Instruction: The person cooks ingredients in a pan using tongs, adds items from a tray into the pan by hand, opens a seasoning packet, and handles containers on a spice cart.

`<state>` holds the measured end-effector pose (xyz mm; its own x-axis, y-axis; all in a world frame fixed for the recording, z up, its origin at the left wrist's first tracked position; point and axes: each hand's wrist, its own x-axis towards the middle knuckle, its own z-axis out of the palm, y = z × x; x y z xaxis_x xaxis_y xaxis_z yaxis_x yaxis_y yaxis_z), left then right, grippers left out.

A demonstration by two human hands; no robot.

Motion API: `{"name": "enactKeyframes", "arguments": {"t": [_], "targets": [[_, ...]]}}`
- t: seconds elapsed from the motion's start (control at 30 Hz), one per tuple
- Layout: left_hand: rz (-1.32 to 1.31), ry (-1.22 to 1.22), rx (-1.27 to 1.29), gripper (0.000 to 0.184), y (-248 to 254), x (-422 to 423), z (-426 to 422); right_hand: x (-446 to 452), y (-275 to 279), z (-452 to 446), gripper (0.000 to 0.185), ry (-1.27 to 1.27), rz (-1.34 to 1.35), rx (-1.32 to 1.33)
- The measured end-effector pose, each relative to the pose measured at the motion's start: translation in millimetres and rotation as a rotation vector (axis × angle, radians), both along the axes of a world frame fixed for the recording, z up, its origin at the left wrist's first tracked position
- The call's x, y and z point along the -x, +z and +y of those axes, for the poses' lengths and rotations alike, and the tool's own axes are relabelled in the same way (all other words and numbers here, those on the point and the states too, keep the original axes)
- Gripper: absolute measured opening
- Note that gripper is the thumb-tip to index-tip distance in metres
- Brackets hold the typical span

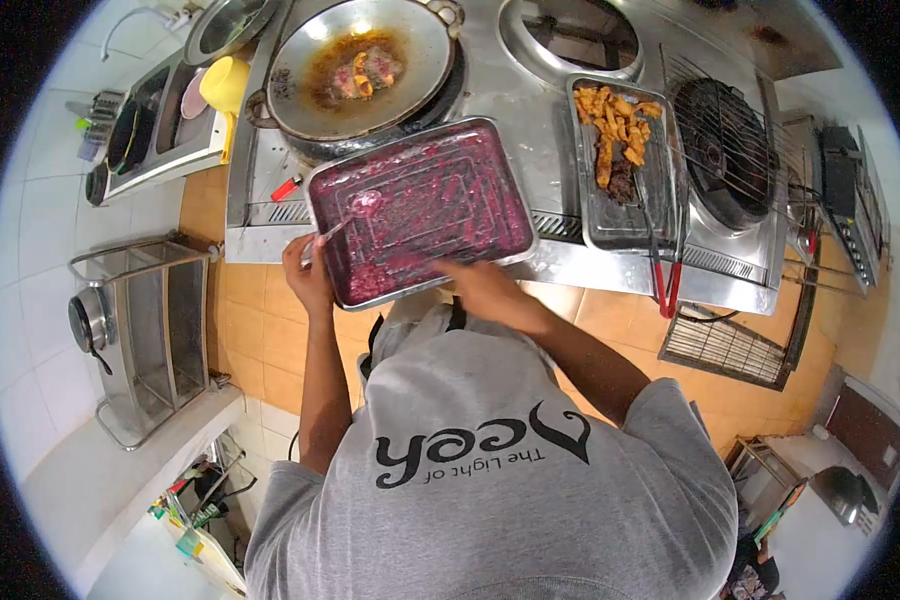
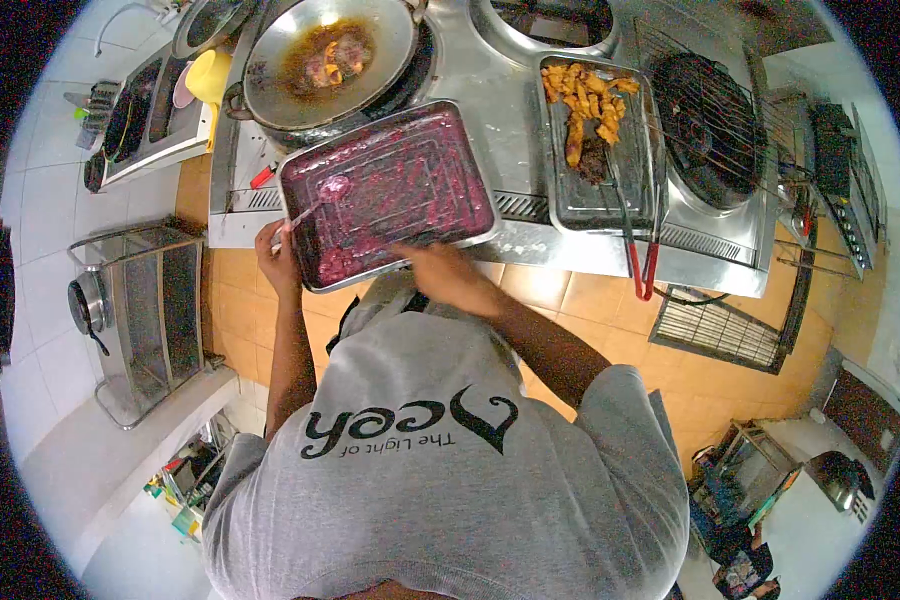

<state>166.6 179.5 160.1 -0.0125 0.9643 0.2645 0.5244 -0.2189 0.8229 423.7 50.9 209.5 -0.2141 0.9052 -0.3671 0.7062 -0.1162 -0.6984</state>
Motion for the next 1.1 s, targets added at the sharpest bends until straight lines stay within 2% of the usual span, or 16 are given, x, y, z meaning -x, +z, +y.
{"name": "enactKeyframes", "arguments": {"t": [0.1, 0.2, 0.23, 0.33, 0.37, 0.5, 0.57, 0.67, 0.7, 0.8, 0.83, 0.87, 0.9, 1.03, 1.1], "targets": [[0.120, 0.103, -0.032, 0.027, -8.2, 4.2, -8.3, -10.9, 1.7, 4.7, 0.051, 0.002, 0.161, -0.105], [0.028, 0.189, 0.031, 0.027, -3.0, -0.4, -17.8, -49.1, 9.4, 16.9, 0.051, -0.202, 0.131, -0.095], [0.081, 0.242, 0.084, 0.028, 10.9, -9.3, -22.8, -60.8, -1.8, 16.6, 0.051, -0.256, 0.144, -0.130], [0.181, 0.249, -0.033, 0.027, 11.9, -6.0, -27.7, -81.6, -13.2, 19.6, 0.050, -0.223, -0.060, 0.027], [0.167, 0.260, -0.031, 0.026, 10.1, -4.6, -32.6, -84.7, -21.9, 15.1, 0.051, -0.201, 0.016, -0.060], [0.133, 0.328, 0.000, 0.023, 34.4, -17.3, -59.3, -83.7, -24.2, -1.8, 0.056, -0.106, -0.003, -0.008], [0.158, 0.388, 0.009, 0.024, 37.3, -10.7, -75.9, -83.2, -5.9, -7.3, 0.061, -0.062, 0.023, 0.027], [-0.007, 0.477, 0.060, 0.028, 19.8, 18.4, -115.0, -84.8, 9.7, -13.3, 0.068, 0.015, 0.018, 0.092], [-0.272, 0.547, 0.257, 0.044, 31.8, 13.5, -127.8, -88.2, 6.3, -16.9, 0.068, 0.052, -0.017, 0.105], [-1.187, 0.482, 0.398, 0.063, 43.2, 21.5, -168.5, -94.7, 15.3, -14.5, 0.067, 0.122, -0.107, 0.160], [-1.340, 0.423, 0.398, 0.072, 47.0, 24.9, -182.2, -99.8, 5.1, -12.8, 0.065, 0.145, -0.081, 0.073], [-1.477, 0.335, 0.347, 0.072, 45.4, 31.3, -198.6, -91.0, 28.3, 0.9, 0.065, 0.159, -0.203, 0.143], [-1.538, 0.334, 0.308, 0.071, 49.6, 33.0, -213.2, -91.0, 21.4, 7.7, 0.062, 0.210, -0.122, -0.033], [-1.610, 0.366, 0.194, 0.056, 72.5, 44.1, -272.6, -21.5, 56.7, 33.6, 0.054, 0.314, -0.130, -0.097], [-1.505, 0.478, 0.156, 0.044, 65.9, 55.5, -315.6, 16.8, 64.1, 27.1, 0.053, 0.436, -0.104, -0.152]]}}
